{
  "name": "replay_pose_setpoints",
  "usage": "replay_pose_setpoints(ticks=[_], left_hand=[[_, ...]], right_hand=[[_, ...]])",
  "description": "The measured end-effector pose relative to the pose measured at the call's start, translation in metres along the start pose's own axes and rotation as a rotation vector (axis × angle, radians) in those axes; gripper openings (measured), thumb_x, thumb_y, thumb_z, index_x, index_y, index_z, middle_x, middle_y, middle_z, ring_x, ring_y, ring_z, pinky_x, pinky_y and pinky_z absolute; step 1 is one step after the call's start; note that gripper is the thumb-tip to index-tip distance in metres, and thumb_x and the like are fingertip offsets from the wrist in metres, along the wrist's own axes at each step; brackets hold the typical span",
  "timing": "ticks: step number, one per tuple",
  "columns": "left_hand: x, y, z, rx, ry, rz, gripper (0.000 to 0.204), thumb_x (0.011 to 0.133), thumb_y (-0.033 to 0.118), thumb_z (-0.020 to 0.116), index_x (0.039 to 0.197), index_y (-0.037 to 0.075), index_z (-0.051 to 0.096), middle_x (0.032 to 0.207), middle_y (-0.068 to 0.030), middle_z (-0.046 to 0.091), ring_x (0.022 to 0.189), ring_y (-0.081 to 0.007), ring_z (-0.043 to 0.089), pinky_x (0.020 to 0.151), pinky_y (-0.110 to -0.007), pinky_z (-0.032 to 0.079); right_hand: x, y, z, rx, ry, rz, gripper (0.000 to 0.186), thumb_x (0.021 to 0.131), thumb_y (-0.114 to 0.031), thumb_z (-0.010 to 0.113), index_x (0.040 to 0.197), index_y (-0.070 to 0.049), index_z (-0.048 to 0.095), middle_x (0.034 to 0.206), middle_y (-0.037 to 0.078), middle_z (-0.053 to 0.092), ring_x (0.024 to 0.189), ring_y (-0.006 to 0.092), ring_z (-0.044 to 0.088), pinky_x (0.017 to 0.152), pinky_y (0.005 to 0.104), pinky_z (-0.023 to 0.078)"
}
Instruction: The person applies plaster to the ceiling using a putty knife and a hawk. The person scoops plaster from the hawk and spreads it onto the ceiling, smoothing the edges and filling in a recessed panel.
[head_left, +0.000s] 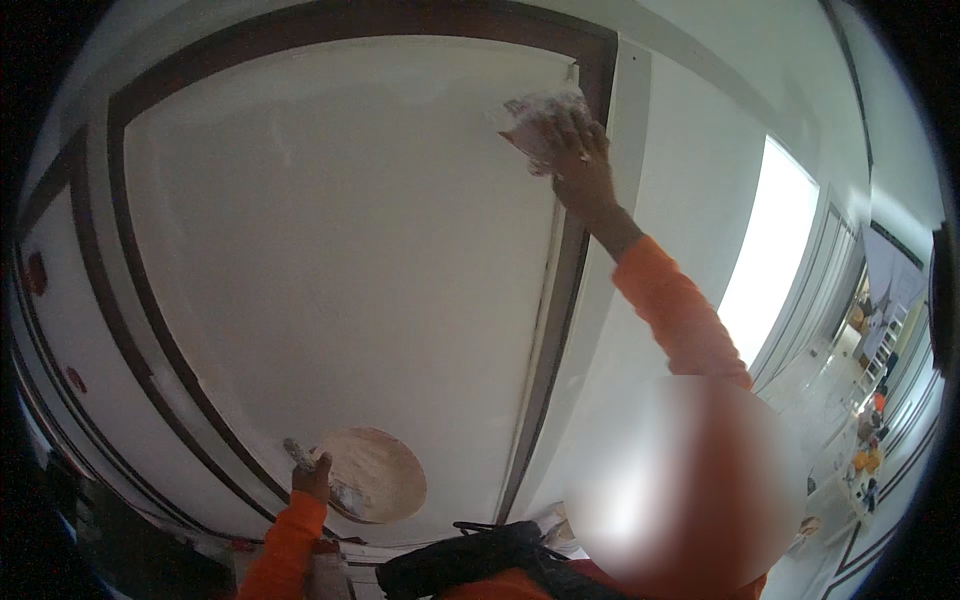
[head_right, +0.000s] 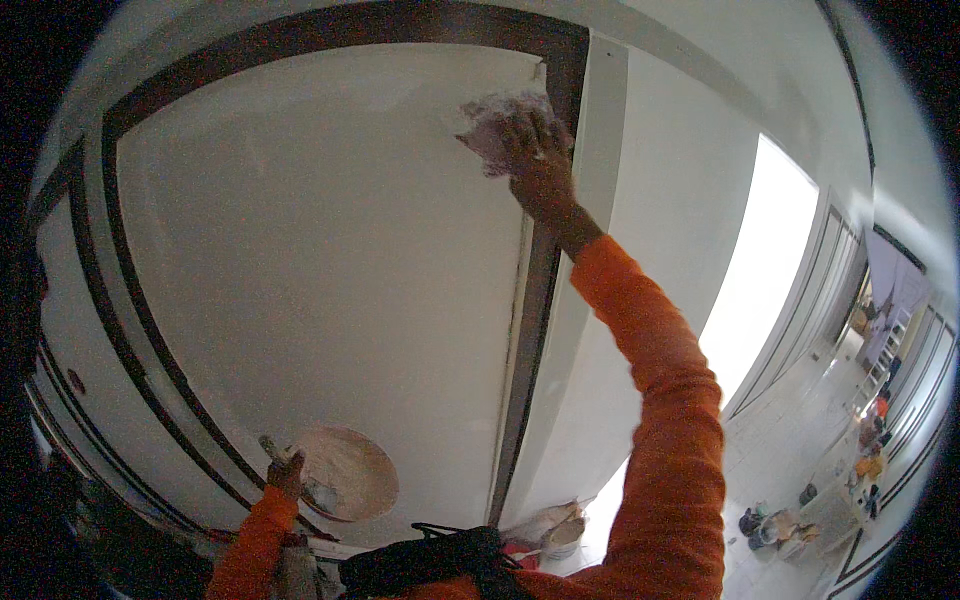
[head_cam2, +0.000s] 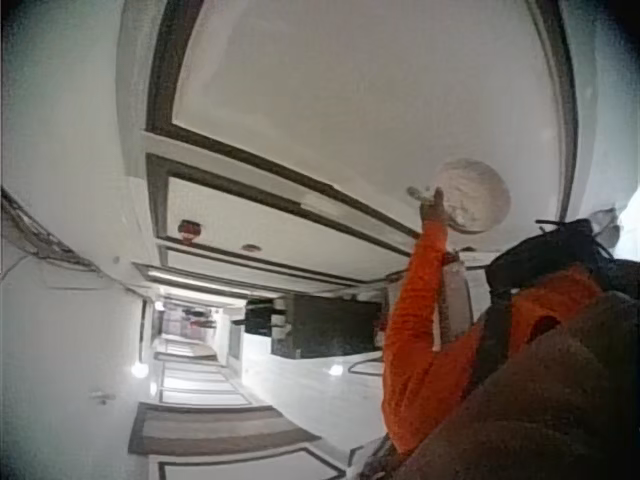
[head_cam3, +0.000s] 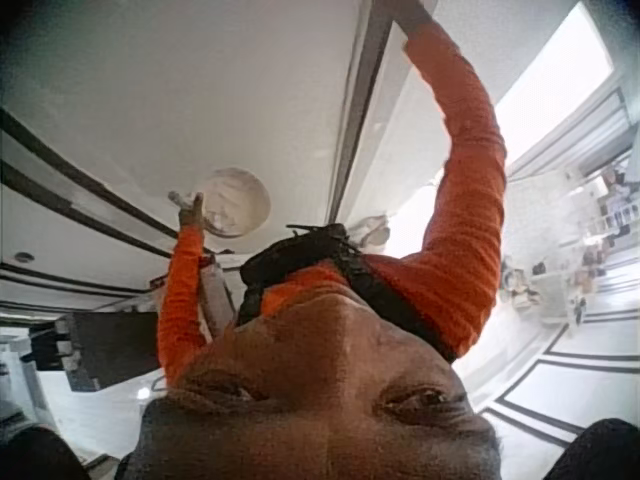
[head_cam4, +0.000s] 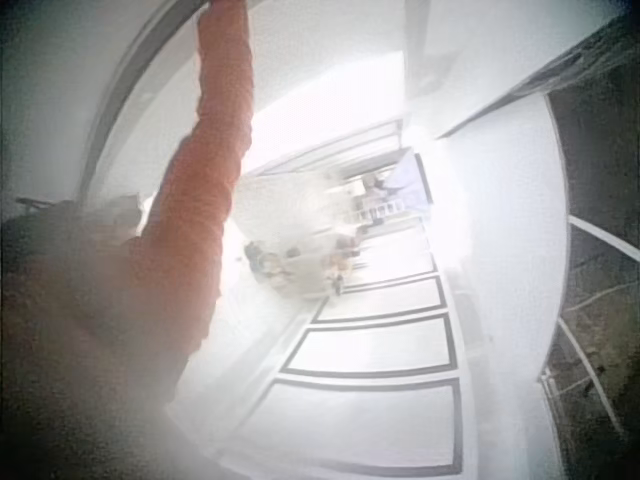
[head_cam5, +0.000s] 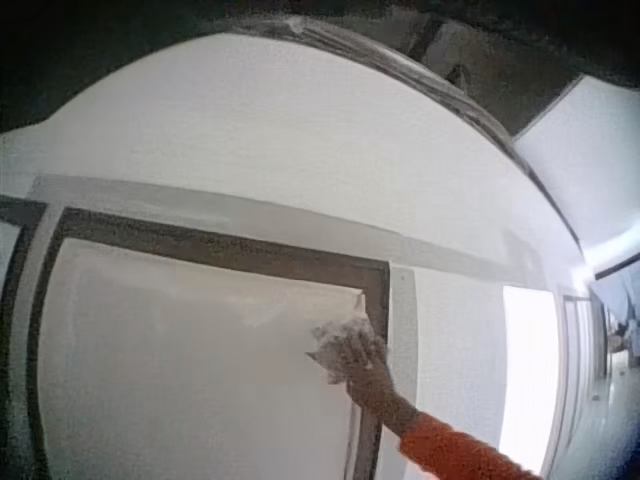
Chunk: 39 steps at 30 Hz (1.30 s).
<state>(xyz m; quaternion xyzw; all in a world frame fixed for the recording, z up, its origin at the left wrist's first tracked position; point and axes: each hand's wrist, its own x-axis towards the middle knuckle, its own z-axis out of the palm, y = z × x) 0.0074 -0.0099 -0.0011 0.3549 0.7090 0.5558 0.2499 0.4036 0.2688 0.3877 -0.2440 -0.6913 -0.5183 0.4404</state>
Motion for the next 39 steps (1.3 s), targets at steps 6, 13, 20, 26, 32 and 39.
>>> replay_pose_setpoints(ticks=[6, 13, 20, 26, 32, 39], left_hand=[[0.006, -0.017, 0.004, -0.065, 0.100, -0.060, 0.055, 0.077, 0.039, 0.067, 0.106, -0.007, 0.056, 0.097, -0.0145, 0.061, 0.086, -0.0231, 0.057, 0.076, -0.036, 0.044], [0.006, -0.018, -0.003, 0.087, 0.018, 0.143, 0.051, 0.081, 0.033, 0.065, 0.114, -0.004, 0.053, 0.100, -0.0119, 0.061, 0.087, -0.0205, 0.058, 0.079, -0.034, 0.045], [-0.004, 0.001, -0.005, 0.068, -0.037, 0.095, 0.060, 0.079, 0.039, 0.065, 0.113, -0.008, 0.051, 0.101, -0.0158, 0.060, 0.088, -0.0237, 0.058, 0.080, -0.034, 0.045], [0.019, -0.036, -0.011, 0.225, 0.058, 0.038, 0.075, 0.073, 0.050, 0.067, 0.106, -0.015, 0.050, 0.091, -0.0197, 0.060, 0.079, -0.0267, 0.058, 0.073, -0.039, 0.046], [0.019, -0.046, -0.004, -0.084, 0.089, 0.012, 0.083, 0.071, 0.059, 0.064, 0.101, -0.018, 0.050, 0.081, -0.0191, 0.058, 0.073, -0.0245, 0.055, 0.068, -0.041, 0.045], [0.016, -0.016, -0.011, 0.396, -0.062, -0.178, 0.085, 0.072, 0.058, 0.063, 0.111, -0.016, 0.047, 0.092, -0.0211, 0.061, 0.081, -0.0297, 0.058, 0.072, -0.040, 0.045]], right_hand=[[0.042, -0.021, 0.051, -0.117, 0.026, 0.224, 0.067, 0.070, -0.006, 0.060, 0.132, -0.008, 0.036, 0.135, 0.018, 0.036, 0.127, 0.0366, 0.031, 0.101, 0.0535, 0.024], [0.064, -0.034, 0.056, -0.157, -0.008, 0.313, 0.064, 0.072, -0.010, 0.060, 0.132, -0.007, 0.037, 0.134, 0.018, 0.038, 0.125, 0.0367, 0.035, 0.099, 0.0529, 0.028], [0.063, -0.040, 0.036, -0.052, -0.142, 0.420, 0.056, 0.078, -0.015, 0.056, 0.130, -0.009, 0.040, 0.129, 0.015, 0.046, 0.121, 0.0331, 0.041, 0.097, 0.0498, 0.032], [0.007, -0.069, 0.041, 0.022, -0.127, 0.418, 0.055, 0.078, -0.012, 0.055, 0.131, -0.009, 0.039, 0.130, 0.015, 0.044, 0.120, 0.0343, 0.041, 0.096, 0.0498, 0.032], [-0.064, -0.114, 0.037, 0.130, -0.212, 0.446, 0.062, 0.075, -0.010, 0.059, 0.132, -0.009, 0.036, 0.135, 0.015, 0.037, 0.122, 0.0358, 0.038, 0.097, 0.0510, 0.031], [-0.188, -0.174, 0.027, 0.316, -0.336, 0.482, 0.066, 0.073, -0.007, 0.059, 0.134, -0.010, 0.033, 0.139, 0.017, 0.032, 0.125, 0.0397, 0.032, 0.100, 0.0531, 0.027]])
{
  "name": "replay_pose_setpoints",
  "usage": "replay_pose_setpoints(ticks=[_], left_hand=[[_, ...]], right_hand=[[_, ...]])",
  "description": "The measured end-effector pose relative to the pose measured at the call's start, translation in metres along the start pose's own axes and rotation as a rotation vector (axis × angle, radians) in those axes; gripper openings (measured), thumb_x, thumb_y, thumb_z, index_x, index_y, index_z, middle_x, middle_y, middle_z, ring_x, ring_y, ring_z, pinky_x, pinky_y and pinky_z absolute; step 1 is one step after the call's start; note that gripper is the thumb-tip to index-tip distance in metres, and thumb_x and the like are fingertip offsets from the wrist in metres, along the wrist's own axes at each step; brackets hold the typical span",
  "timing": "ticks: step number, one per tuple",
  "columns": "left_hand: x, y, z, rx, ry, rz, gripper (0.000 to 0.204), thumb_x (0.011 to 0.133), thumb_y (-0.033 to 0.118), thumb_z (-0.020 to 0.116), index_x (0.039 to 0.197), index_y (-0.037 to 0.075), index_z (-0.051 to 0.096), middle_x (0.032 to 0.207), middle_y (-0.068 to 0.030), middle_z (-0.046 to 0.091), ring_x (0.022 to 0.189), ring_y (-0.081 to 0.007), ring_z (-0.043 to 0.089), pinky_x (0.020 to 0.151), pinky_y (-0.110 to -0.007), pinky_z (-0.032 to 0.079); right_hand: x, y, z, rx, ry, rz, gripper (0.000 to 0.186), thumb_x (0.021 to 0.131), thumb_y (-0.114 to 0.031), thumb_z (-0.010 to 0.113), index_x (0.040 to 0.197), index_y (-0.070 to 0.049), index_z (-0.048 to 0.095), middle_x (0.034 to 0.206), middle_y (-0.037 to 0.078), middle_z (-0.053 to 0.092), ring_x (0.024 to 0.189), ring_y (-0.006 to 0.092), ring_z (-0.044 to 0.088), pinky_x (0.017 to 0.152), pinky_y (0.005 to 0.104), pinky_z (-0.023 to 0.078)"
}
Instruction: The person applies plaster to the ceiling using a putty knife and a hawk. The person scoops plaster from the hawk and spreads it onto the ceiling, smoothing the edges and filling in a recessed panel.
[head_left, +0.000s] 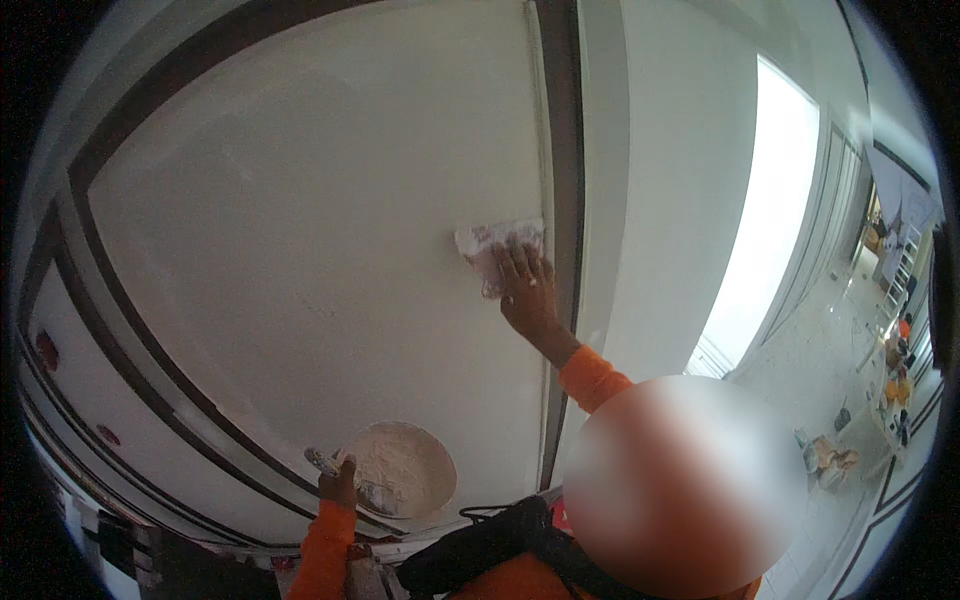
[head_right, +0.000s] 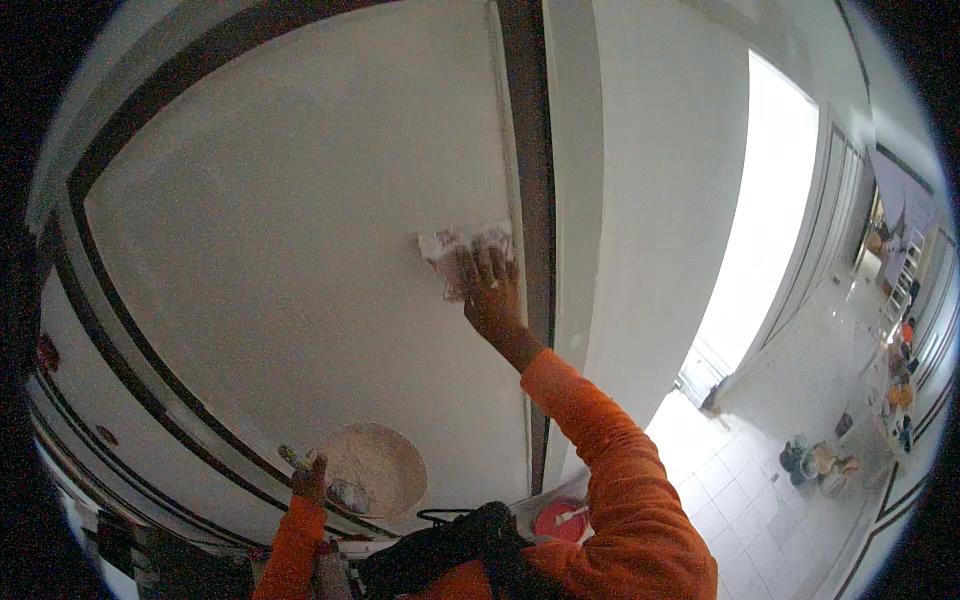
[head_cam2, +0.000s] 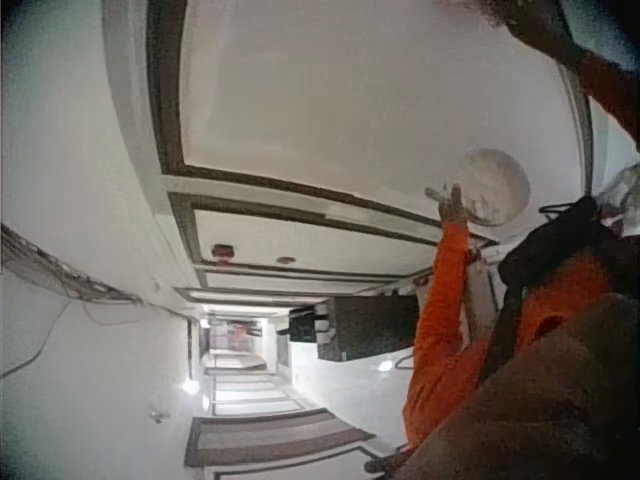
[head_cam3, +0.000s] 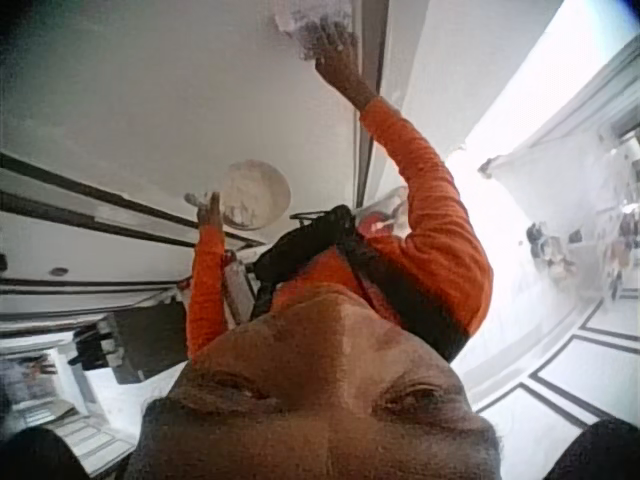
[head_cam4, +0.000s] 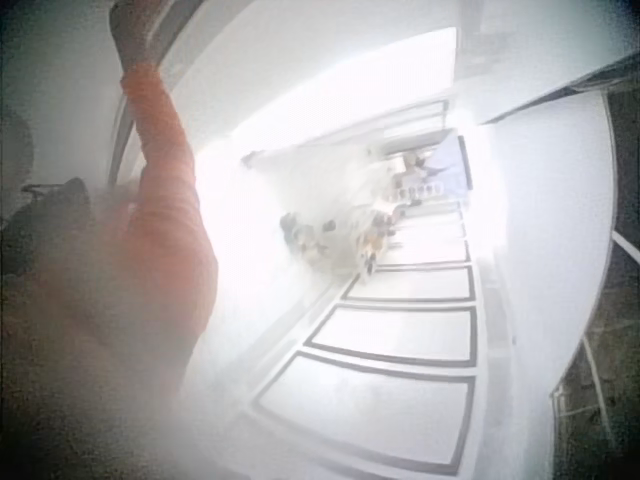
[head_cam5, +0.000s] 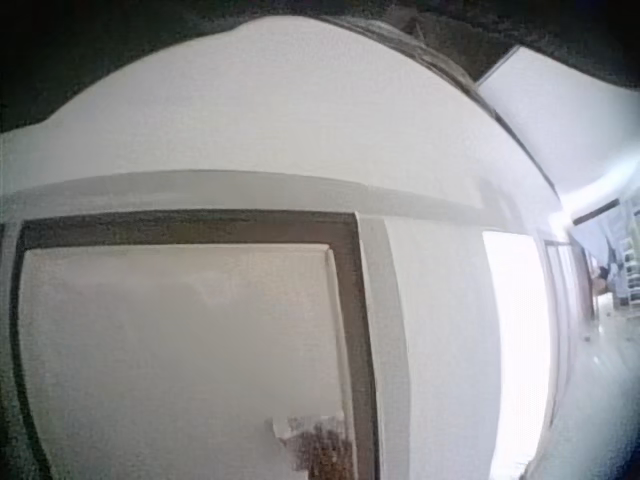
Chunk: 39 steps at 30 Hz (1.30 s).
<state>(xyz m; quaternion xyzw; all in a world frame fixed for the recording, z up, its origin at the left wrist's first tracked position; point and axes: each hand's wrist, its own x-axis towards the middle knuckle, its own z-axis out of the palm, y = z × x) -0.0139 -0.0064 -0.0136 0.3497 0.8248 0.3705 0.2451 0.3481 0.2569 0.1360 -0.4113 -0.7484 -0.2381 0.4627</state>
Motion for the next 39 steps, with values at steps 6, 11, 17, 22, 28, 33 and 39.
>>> replay_pose_setpoints(ticks=[6, 11, 17, 22, 28, 33, 39], left_hand=[[0.004, -0.017, 0.016, -0.097, 0.422, 0.201, 0.073, 0.070, 0.057, 0.065, 0.088, -0.011, 0.050, 0.073, -0.0111, 0.054, 0.066, -0.0221, 0.050, 0.061, -0.038, 0.043], [0.003, -0.007, 0.003, -0.299, 0.178, 0.066, 0.055, 0.073, 0.047, 0.069, 0.079, -0.005, 0.051, 0.065, -0.0037, 0.049, 0.059, -0.0150, 0.045, 0.057, -0.036, 0.041], [-0.009, 0.018, 0.001, -0.249, 0.086, 0.044, 0.055, 0.076, 0.044, 0.067, 0.094, -0.007, 0.059, 0.077, -0.0058, 0.057, 0.068, -0.0161, 0.050, 0.064, -0.033, 0.043], [-0.009, 0.001, 0.008, -0.313, 0.153, 0.132, 0.055, 0.076, 0.044, 0.067, 0.098, -0.006, 0.059, 0.087, -0.0085, 0.061, 0.076, -0.0169, 0.054, 0.071, -0.032, 0.044], [-0.006, 0.000, 0.006, -0.352, 0.061, 0.145, 0.060, 0.077, 0.046, 0.065, 0.103, -0.007, 0.057, 0.094, -0.0104, 0.059, 0.083, -0.0182, 0.052, 0.075, -0.033, 0.043], [-0.017, 0.015, 0.007, -0.403, 0.088, 0.194, 0.064, 0.076, 0.046, 0.065, 0.107, -0.008, 0.053, 0.099, -0.0124, 0.058, 0.087, -0.0209, 0.054, 0.076, -0.034, 0.043], [0.028, -0.047, 0.013, -0.210, 0.166, 0.249, 0.072, 0.075, 0.048, 0.066, 0.113, -0.011, 0.050, 0.104, -0.0179, 0.058, 0.093, -0.0258, 0.055, 0.079, -0.037, 0.044]], right_hand=[[-0.124, -0.006, 0.037, 0.153, -0.176, 0.079, 0.072, 0.072, -0.003, 0.058, 0.137, -0.011, 0.029, 0.140, 0.018, 0.029, 0.128, 0.0400, 0.027, 0.102, 0.0545, 0.023], [-0.126, -0.022, 0.022, 0.144, -0.054, 0.124, 0.073, 0.073, -0.008, 0.060, 0.138, -0.008, 0.027, 0.141, 0.019, 0.027, 0.130, 0.0380, 0.025, 0.105, 0.0553, 0.016], [0.007, -0.005, 0.019, 0.111, 0.238, -0.006, 0.075, 0.072, 0.002, 0.057, 0.138, -0.005, 0.024, 0.143, 0.020, 0.022, 0.133, 0.0382, 0.019, 0.106, 0.0556, 0.014], [0.017, 0.005, 0.050, 0.094, 0.194, -0.033, 0.077, 0.071, 0.002, 0.059, 0.139, -0.005, 0.023, 0.144, 0.018, 0.020, 0.133, 0.0369, 0.018, 0.108, 0.0518, 0.013], [-0.074, -0.012, 0.066, 0.161, -0.011, 0.092, 0.078, 0.067, 0.005, 0.058, 0.138, -0.007, 0.026, 0.144, 0.018, 0.021, 0.134, 0.0356, 0.018, 0.109, 0.0507, 0.014], [-0.097, -0.023, 0.036, 0.156, -0.065, 0.088, 0.073, 0.070, 0.005, 0.055, 0.136, -0.007, 0.029, 0.142, 0.018, 0.026, 0.132, 0.0353, 0.023, 0.107, 0.0502, 0.017], [0.086, -0.022, -0.054, 0.028, 0.210, -0.120, 0.067, 0.072, 0.007, 0.051, 0.135, -0.002, 0.029, 0.138, 0.020, 0.031, 0.130, 0.0348, 0.028, 0.105, 0.0501, 0.020]])
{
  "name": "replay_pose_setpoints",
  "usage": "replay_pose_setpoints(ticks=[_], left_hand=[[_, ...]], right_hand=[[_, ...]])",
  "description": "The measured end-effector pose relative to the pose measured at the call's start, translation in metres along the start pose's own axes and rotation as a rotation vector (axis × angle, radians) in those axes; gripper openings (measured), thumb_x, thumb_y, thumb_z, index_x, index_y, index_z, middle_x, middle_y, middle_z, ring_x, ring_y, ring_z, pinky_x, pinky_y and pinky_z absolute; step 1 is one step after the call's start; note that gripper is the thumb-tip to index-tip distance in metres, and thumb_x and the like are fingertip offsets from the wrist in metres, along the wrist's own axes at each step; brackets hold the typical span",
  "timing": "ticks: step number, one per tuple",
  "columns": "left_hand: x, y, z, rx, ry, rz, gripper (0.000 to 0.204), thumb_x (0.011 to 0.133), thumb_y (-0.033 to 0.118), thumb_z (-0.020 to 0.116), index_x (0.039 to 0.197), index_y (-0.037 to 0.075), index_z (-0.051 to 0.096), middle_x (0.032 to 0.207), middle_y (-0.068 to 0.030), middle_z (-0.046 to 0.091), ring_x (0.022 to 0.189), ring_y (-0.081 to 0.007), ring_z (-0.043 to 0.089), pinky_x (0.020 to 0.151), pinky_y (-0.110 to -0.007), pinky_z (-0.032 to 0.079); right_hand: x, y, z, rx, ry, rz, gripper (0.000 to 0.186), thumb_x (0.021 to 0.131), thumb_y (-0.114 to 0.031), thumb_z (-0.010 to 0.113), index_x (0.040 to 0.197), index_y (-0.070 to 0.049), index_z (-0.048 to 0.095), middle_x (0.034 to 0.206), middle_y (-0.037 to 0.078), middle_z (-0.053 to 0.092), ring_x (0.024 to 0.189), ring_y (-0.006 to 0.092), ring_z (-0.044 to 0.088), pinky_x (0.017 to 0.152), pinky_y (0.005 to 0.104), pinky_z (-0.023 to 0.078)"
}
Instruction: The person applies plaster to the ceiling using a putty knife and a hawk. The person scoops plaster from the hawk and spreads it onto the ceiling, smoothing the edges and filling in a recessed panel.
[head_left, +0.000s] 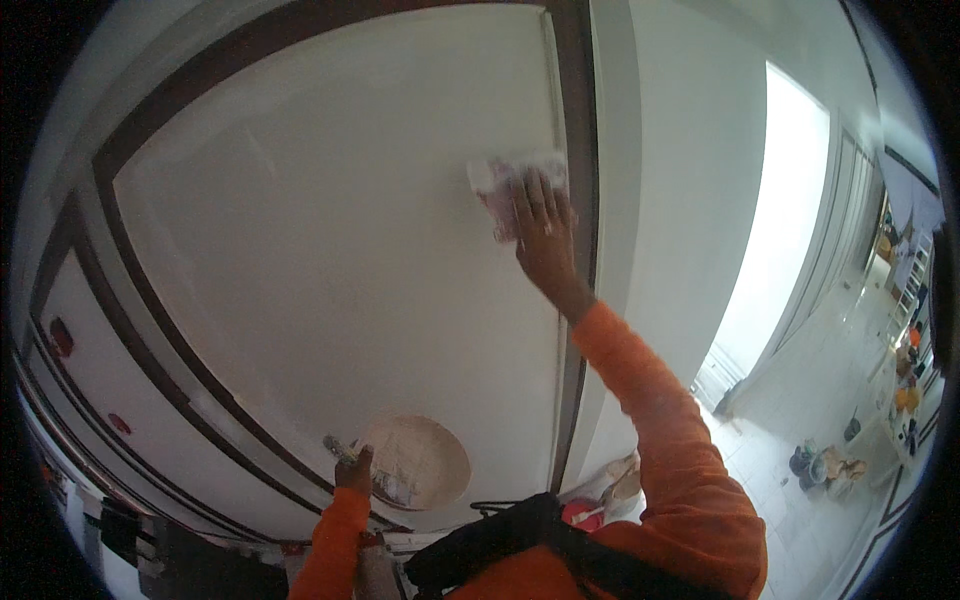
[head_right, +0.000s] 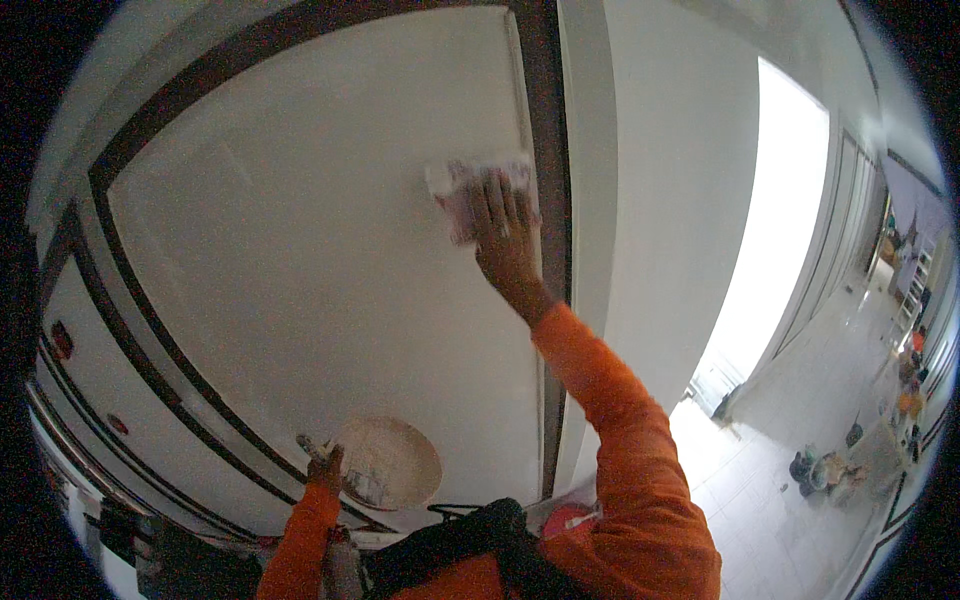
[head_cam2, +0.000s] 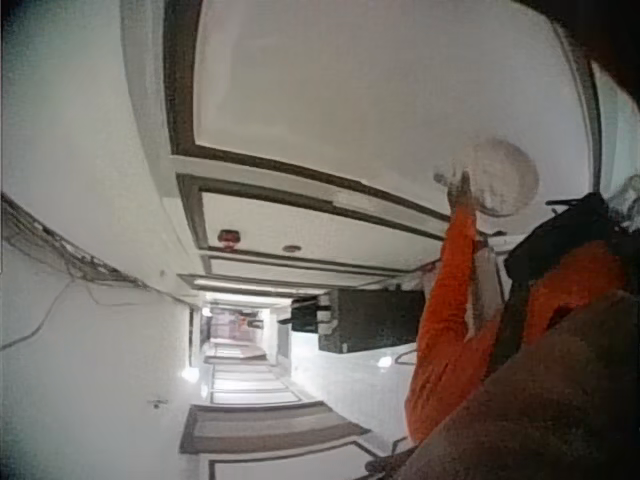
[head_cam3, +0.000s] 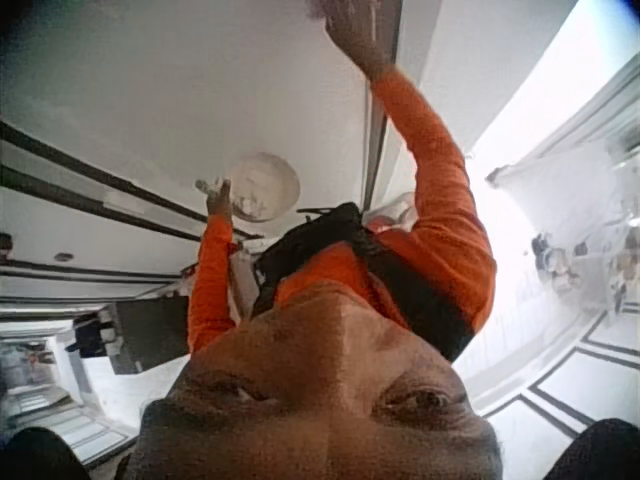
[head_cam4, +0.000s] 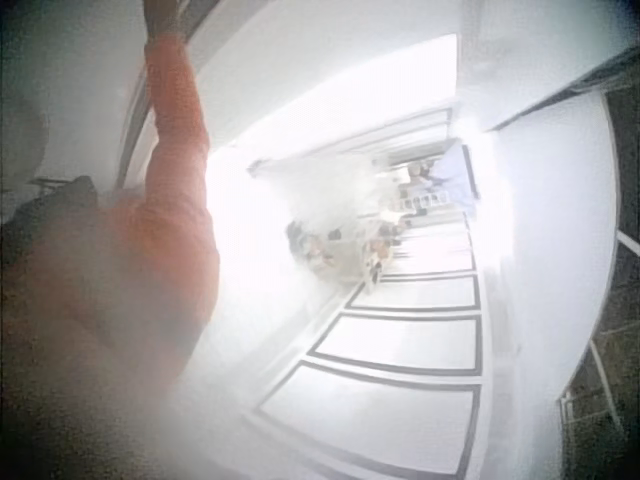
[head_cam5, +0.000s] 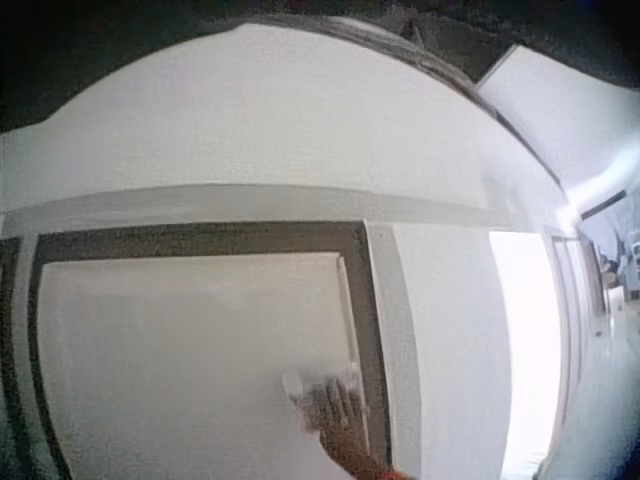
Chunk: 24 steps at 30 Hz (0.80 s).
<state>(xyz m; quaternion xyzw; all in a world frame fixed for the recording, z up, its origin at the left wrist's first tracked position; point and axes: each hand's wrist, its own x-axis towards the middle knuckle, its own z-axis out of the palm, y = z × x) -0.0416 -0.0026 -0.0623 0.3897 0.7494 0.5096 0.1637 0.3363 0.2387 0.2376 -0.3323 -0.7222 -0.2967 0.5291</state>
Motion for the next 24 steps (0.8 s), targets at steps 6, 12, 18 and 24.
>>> replay_pose_setpoints(ticks=[6, 12, 18, 24], left_hand=[[-0.006, 0.019, 0.005, -0.150, -0.030, 0.011, 0.065, 0.076, 0.045, 0.066, 0.107, -0.010, 0.055, 0.100, -0.0179, 0.061, 0.088, -0.0253, 0.058, 0.079, -0.036, 0.044], [-0.026, 0.078, 0.001, -0.190, -0.102, -0.137, 0.059, 0.076, 0.040, 0.068, 0.108, -0.008, 0.055, 0.102, -0.0151, 0.060, 0.089, -0.0221, 0.057, 0.079, -0.034, 0.044], [-0.029, 0.070, -0.002, -0.264, -0.098, -0.062, 0.057, 0.077, 0.036, 0.068, 0.113, -0.006, 0.053, 0.102, -0.0130, 0.060, 0.088, -0.0200, 0.057, 0.078, -0.033, 0.044], [-0.029, 0.082, -0.001, -0.236, -0.152, -0.103, 0.057, 0.078, 0.034, 0.067, 0.114, -0.007, 0.051, 0.104, -0.0133, 0.059, 0.091, -0.0196, 0.057, 0.080, -0.032, 0.044]], right_hand=[[0.137, 0.032, -0.001, -0.167, 0.221, -0.083, 0.064, 0.074, -0.001, 0.055, 0.134, -0.005, 0.031, 0.138, 0.019, 0.031, 0.130, 0.0333, 0.028, 0.106, 0.0501, 0.021], [0.176, 0.042, -0.005, -0.207, 0.252, -0.107, 0.061, 0.075, -0.004, 0.055, 0.133, -0.005, 0.034, 0.136, 0.019, 0.035, 0.128, 0.0331, 0.031, 0.107, 0.0480, 0.021], [0.194, 0.048, 0.001, -0.262, 0.257, -0.127, 0.057, 0.075, -0.005, 0.055, 0.130, -0.004, 0.039, 0.133, 0.020, 0.039, 0.126, 0.0336, 0.035, 0.106, 0.0474, 0.023], [0.145, 0.045, 0.005, -0.154, 0.127, -0.051, 0.061, 0.074, -0.007, 0.058, 0.131, -0.004, 0.037, 0.134, 0.018, 0.039, 0.125, 0.0335, 0.035, 0.104, 0.0462, 0.025]])
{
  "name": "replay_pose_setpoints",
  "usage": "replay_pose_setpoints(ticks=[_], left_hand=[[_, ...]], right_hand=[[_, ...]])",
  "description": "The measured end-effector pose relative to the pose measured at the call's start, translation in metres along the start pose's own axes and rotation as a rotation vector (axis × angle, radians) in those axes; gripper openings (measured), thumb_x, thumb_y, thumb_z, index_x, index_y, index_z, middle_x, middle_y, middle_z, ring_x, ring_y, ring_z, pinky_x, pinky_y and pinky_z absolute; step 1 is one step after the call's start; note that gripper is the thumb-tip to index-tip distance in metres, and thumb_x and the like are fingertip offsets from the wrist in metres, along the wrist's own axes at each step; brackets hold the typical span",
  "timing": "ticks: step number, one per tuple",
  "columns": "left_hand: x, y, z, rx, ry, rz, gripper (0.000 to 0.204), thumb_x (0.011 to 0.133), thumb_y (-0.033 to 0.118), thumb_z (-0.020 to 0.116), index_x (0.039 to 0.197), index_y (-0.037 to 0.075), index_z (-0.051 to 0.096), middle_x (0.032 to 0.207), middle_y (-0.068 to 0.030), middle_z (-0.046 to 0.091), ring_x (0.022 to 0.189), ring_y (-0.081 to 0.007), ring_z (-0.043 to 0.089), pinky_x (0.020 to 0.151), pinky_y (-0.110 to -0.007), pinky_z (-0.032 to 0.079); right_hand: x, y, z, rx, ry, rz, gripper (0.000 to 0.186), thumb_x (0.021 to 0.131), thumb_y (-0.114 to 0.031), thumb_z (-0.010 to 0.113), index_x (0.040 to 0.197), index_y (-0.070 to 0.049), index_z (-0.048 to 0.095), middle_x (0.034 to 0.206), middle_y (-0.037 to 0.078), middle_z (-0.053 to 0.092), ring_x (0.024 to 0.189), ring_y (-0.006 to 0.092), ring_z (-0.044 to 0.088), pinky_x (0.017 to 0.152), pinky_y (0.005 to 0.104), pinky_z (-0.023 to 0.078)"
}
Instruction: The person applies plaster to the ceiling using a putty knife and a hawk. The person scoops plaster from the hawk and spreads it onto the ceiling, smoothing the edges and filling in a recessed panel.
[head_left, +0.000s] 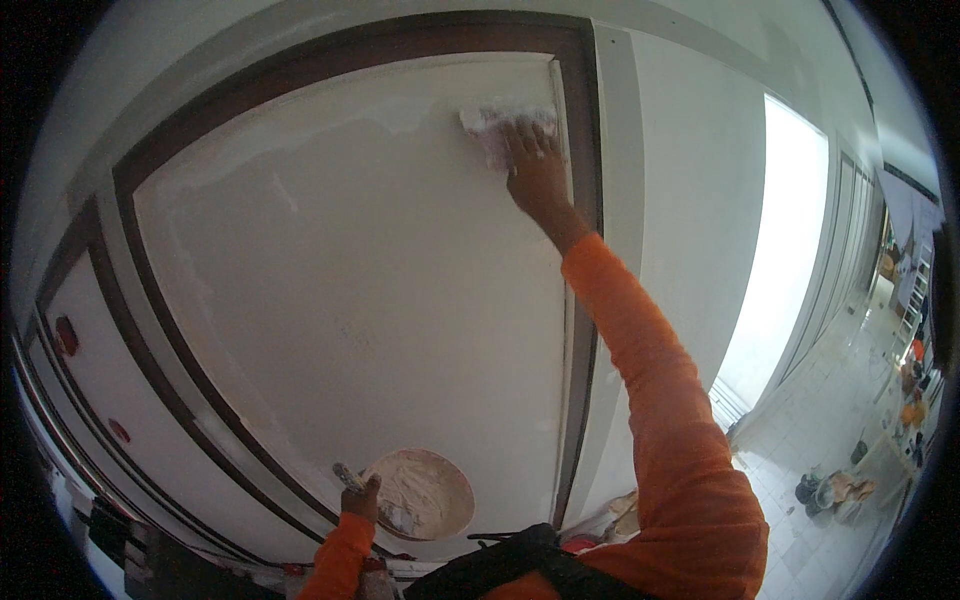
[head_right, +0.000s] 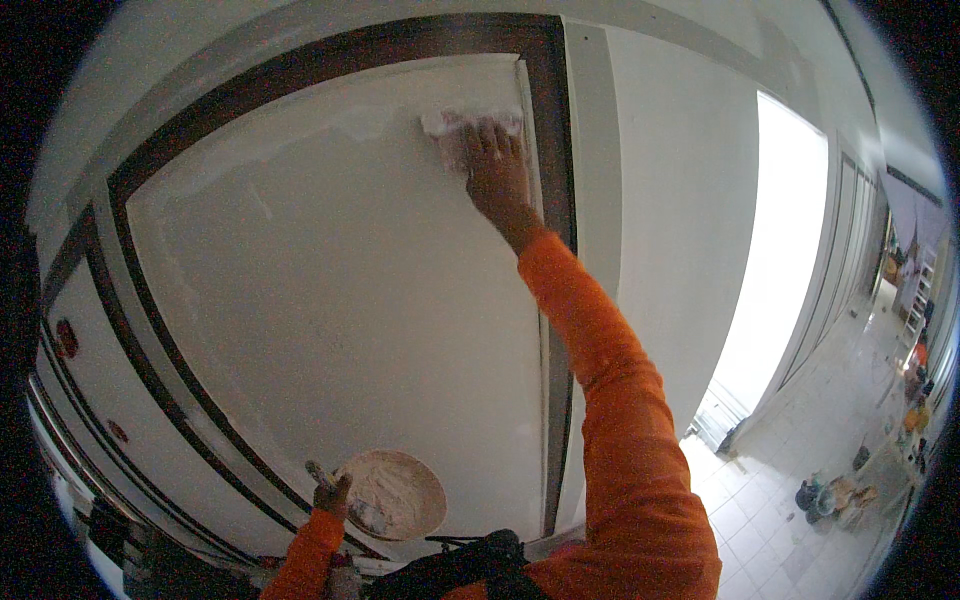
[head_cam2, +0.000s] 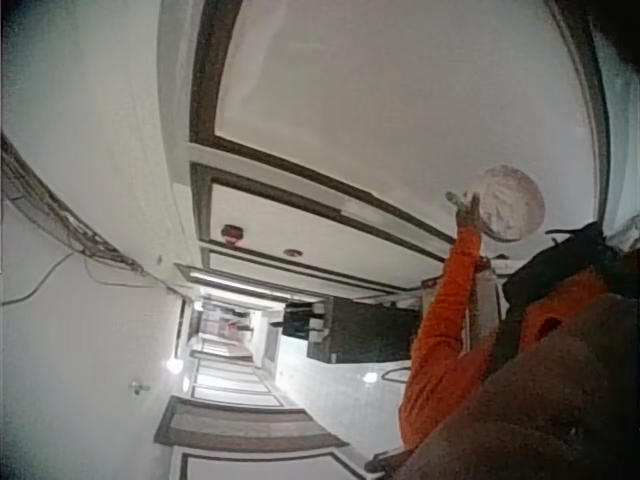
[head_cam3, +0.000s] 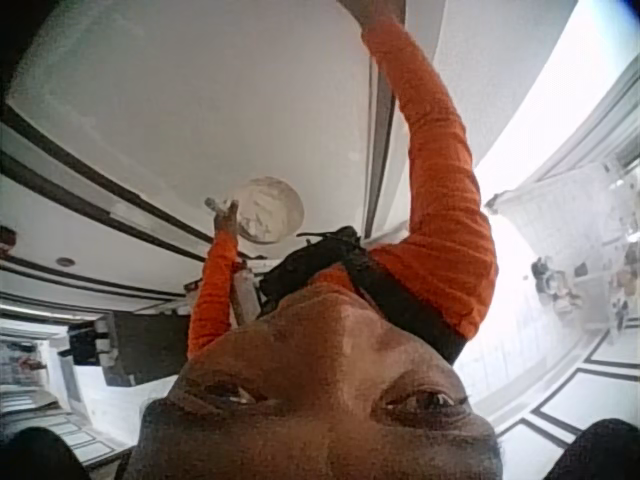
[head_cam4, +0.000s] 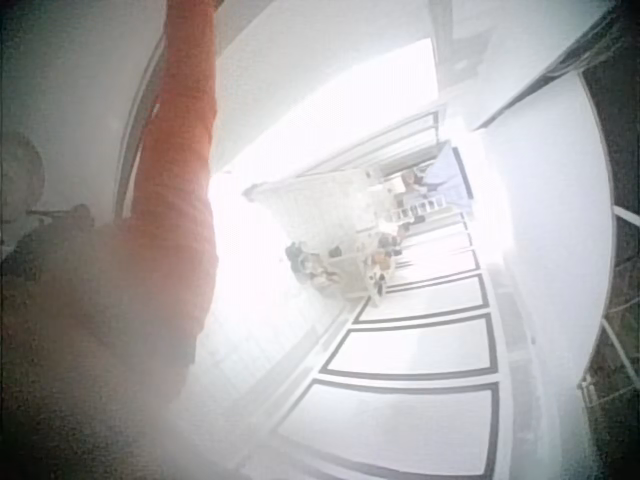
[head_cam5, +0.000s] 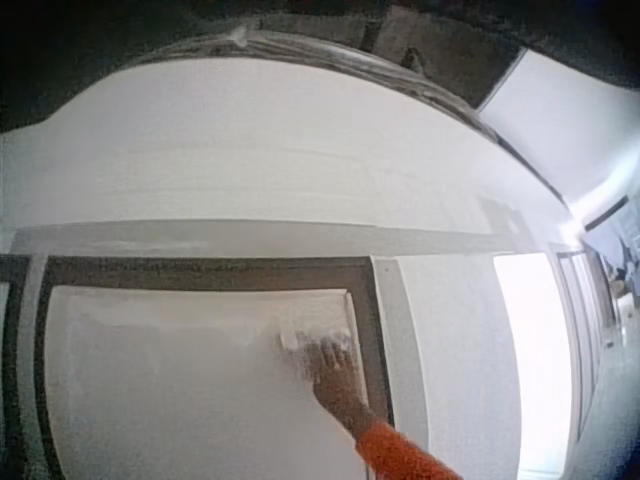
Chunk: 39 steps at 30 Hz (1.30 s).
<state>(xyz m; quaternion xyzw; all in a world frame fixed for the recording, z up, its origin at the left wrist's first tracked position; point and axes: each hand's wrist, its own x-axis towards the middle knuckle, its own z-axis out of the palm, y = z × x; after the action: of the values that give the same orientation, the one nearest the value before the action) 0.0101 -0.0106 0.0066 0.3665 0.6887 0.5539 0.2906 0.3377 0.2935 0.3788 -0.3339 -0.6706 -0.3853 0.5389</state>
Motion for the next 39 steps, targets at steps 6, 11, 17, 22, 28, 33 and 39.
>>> replay_pose_setpoints(ticks=[6, 11, 17, 22, 28, 33, 39], left_hand=[[0.024, -0.051, -0.008, 0.194, 0.095, 0.107, 0.057, 0.077, 0.038, 0.068, 0.108, -0.008, 0.054, 0.098, -0.0145, 0.060, 0.087, -0.0198, 0.057, 0.078, -0.033, 0.044], [0.025, -0.059, -0.017, 0.287, 0.090, 0.040, 0.060, 0.076, 0.041, 0.068, 0.103, -0.011, 0.055, 0.091, -0.0134, 0.060, 0.081, -0.0190, 0.056, 0.076, -0.033, 0.045], [0.012, -0.026, -0.012, 0.062, 0.068, -0.168, 0.060, 0.076, 0.041, 0.069, 0.103, -0.010, 0.055, 0.089, -0.0096, 0.059, 0.077, -0.0165, 0.053, 0.072, -0.033, 0.045], [0.009, -0.024, -0.005, 0.000, 0.121, -0.003, 0.060, 0.074, 0.045, 0.069, 0.100, -0.008, 0.057, 0.090, -0.0099, 0.058, 0.073, -0.0153, 0.052, 0.064, -0.030, 0.045], [0.008, -0.009, 0.002, 0.083, 0.037, 0.037, 0.071, 0.072, 0.051, 0.068, 0.100, -0.013, 0.055, 0.089, -0.0132, 0.058, 0.077, -0.0185, 0.054, 0.067, -0.034, 0.045], [0.044, -0.076, -0.015, 0.243, 0.165, 0.158, 0.077, 0.070, 0.056, 0.068, 0.098, -0.015, 0.056, 0.082, -0.0134, 0.059, 0.074, -0.0187, 0.052, 0.068, -0.036, 0.044], [0.011, -0.012, -0.001, 0.055, 0.013, 0.056, 0.086, 0.070, 0.058, 0.066, 0.109, -0.016, 0.049, 0.099, -0.0208, 0.057, 0.087, -0.0259, 0.054, 0.075, -0.038, 0.044]], right_hand=[[-0.170, -0.038, 0.009, 0.134, -0.219, 0.079, 0.067, 0.073, -0.004, 0.058, 0.135, -0.007, 0.033, 0.139, 0.018, 0.031, 0.129, 0.0342, 0.027, 0.105, 0.0500, 0.022], [-0.292, -0.062, 0.002, 0.204, -0.393, 0.147, 0.070, 0.069, -0.003, 0.059, 0.134, -0.007, 0.033, 0.137, 0.018, 0.032, 0.128, 0.0352, 0.028, 0.104, 0.0495, 0.024], [-0.404, -0.087, -0.011, 0.256, -0.571, 0.193, 0.070, 0.067, -0.002, 0.059, 0.133, -0.008, 0.035, 0.137, 0.017, 0.033, 0.128, 0.0351, 0.030, 0.103, 0.0495, 0.025], [-0.422, -0.091, -0.023, 0.262, -0.834, 0.283, 0.067, 0.070, -0.002, 0.057, 0.133, -0.008, 0.035, 0.138, 0.016, 0.032, 0.129, 0.0341, 0.029, 0.103, 0.0497, 0.024], [-0.197, -0.061, -0.039, 0.149, -0.156, 0.093, 0.063, 0.075, 0.001, 0.051, 0.135, -0.005, 0.032, 0.138, 0.017, 0.032, 0.128, 0.0331, 0.030, 0.104, 0.0493, 0.023], [-0.083, -0.033, -0.012, 0.111, -0.023, -0.026, 0.069, 0.069, -0.001, 0.057, 0.134, -0.003, 0.032, 0.137, 0.020, 0.033, 0.128, 0.0346, 0.030, 0.104, 0.0526, 0.022], [-0.103, -0.012, 0.002, 0.049, -0.089, -0.008, 0.067, 0.070, -0.003, 0.060, 0.132, -0.007, 0.035, 0.137, 0.014, 0.035, 0.129, 0.0304, 0.031, 0.105, 0.0468, 0.025]])
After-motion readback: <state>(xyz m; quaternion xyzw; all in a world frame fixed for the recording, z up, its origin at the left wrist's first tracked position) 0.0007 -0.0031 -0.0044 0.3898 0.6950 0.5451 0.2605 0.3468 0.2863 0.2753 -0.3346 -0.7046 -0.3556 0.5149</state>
